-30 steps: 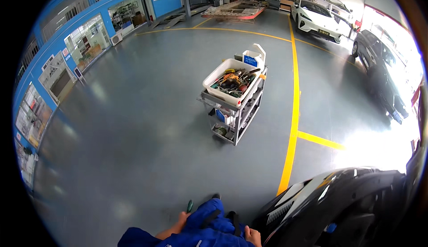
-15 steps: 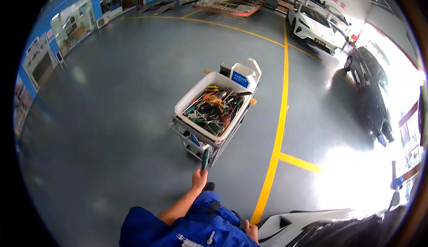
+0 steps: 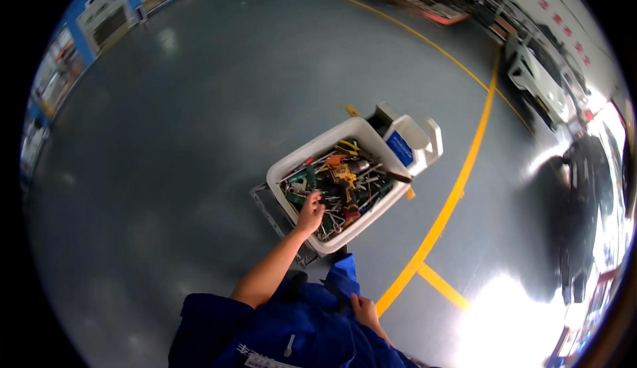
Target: The person removes several plastic covers and components from the front of a car's engine bay. They use a screwdriver to loosen fasteners and then lift off the parts, placing them aside.
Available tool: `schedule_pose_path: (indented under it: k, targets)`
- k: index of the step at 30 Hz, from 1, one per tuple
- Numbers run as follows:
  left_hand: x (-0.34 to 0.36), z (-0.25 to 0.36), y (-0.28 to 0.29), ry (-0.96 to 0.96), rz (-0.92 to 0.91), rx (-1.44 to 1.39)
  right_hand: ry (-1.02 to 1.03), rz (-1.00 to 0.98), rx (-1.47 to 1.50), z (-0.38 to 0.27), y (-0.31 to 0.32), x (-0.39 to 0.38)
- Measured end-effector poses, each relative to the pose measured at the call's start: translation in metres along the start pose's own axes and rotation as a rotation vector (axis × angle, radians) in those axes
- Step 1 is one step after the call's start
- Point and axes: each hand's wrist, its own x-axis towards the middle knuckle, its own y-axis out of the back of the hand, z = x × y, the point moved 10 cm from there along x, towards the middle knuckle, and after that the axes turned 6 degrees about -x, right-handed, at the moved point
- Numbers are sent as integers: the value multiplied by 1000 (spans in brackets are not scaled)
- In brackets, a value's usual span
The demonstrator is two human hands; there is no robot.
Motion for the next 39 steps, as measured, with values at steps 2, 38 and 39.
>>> schedule_pose_path:
  k: [2,38,39]
  targets:
    - [10,-4,-22,11,-152,65,56,-79,-22,-16,31,49]
    - [-74,22,-64,-96,282,1281,738,-542,-439,-50,48,113]
    - [-76,22,-62,-138,314,1322,718,-540,-436,-41,47,117]
